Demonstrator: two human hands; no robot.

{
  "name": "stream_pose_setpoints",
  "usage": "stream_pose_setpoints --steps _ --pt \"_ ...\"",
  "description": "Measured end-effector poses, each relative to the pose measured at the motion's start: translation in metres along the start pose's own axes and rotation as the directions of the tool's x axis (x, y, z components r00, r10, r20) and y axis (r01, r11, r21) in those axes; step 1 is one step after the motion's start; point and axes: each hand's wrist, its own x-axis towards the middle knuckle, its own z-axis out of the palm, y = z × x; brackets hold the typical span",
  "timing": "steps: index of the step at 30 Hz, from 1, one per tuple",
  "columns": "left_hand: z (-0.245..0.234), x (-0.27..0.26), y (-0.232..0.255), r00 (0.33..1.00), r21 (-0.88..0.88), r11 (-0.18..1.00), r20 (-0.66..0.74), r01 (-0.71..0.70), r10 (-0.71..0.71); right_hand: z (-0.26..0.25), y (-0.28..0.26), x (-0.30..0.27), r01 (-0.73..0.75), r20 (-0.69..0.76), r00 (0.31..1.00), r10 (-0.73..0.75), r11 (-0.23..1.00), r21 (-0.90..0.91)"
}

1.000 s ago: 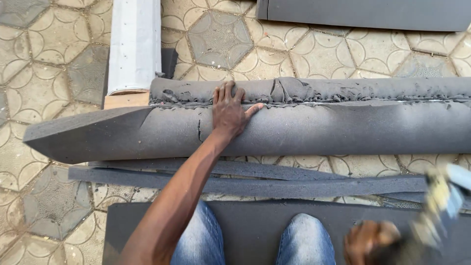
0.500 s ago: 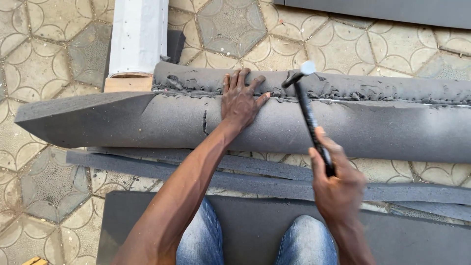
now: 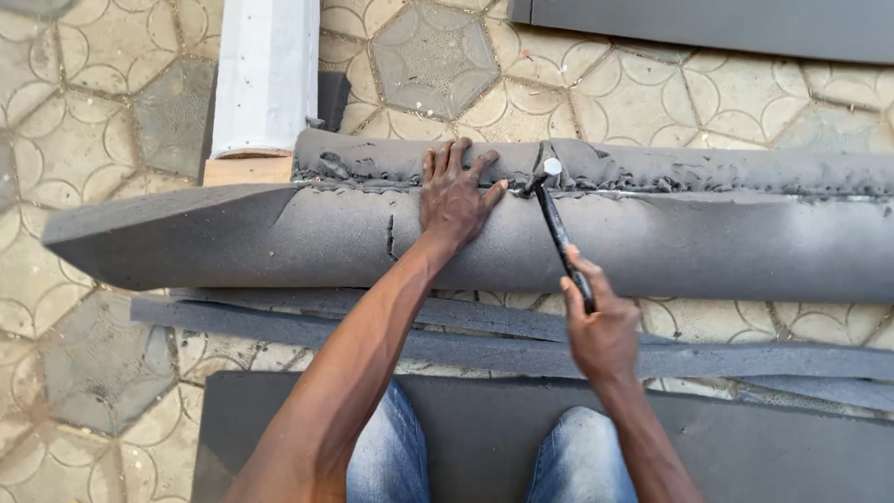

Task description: Hammering foam padding onto a wooden frame to secure it for upholstery

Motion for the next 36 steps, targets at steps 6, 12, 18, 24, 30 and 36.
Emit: stream_pose_setpoints --steps 6,12,18,24,30,36 --pt "-0.004 0.002 0.0 0.999 -0.018 0.999 -0.038 -0.038 0.038 -0.074 -0.054 -0.021 -0.304 0.139 0.95 0.279 0.738 0.603" --pt "-0.028 -0.013 -0.011 0.938 -0.214 0.943 -0.29 -0.257 0.19 -0.091 -0.037 -0.064 -0.488 0.296 0.869 0.397 0.584 0.649" --pt "-0.035 -0.024 -0.012 0.985 -0.134 0.985 -0.149 -0.112 0.092 -0.084 0.016 -0.109 -0.51 0.514 0.857 0.044 -0.069 0.857" --pt "-0.018 -0.015 -0.011 0.981 -0.041 0.998 -0.188 -0.047 0.039 -0.068 0.088 -0.126 -0.298 0.182 0.91 -0.373 -0.282 0.912" --pt "-0.018 -0.012 -0.006 0.993 -0.046 0.999 -0.122 0.004 -0.01 -0.084 0.042 -0.1 -0.435 0.026 0.726 -0.688 -0.429 0.792" --pt "-0.001 -0.009 -0.016 0.989 -0.017 0.999 -0.143 0.033 -0.035 -0.078 -0.064 -0.028 -0.165 0.156 0.985 0.074 0.669 0.725"
